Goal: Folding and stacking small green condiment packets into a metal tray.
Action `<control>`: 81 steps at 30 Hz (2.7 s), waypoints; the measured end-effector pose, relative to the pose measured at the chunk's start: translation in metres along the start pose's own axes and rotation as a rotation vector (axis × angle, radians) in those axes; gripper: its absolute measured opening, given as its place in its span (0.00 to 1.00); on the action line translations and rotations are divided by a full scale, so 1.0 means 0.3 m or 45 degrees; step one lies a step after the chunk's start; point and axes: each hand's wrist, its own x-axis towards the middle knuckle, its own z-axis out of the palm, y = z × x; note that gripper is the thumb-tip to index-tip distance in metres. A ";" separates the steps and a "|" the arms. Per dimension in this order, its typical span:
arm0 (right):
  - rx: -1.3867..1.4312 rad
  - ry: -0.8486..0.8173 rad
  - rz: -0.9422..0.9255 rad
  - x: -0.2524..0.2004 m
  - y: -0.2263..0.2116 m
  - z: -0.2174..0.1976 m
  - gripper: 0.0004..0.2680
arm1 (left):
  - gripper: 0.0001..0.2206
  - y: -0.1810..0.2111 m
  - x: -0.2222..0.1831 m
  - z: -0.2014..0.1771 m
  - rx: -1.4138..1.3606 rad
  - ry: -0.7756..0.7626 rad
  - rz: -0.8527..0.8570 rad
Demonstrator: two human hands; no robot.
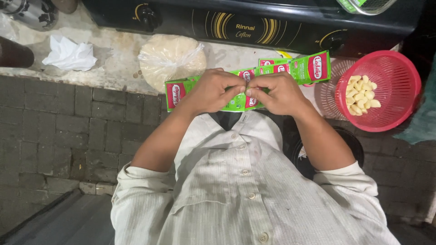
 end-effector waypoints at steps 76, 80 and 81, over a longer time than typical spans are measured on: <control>0.007 0.226 0.131 -0.077 0.063 -0.066 0.06 | 0.08 0.053 -0.026 -0.124 0.111 0.032 -0.375; -0.116 0.371 0.096 -0.138 0.027 -0.242 0.06 | 0.09 0.025 -0.071 -0.145 0.326 -0.003 -0.505; -0.187 0.463 -0.010 -0.146 0.017 -0.298 0.05 | 0.09 0.002 -0.083 -0.138 0.432 -0.025 -0.533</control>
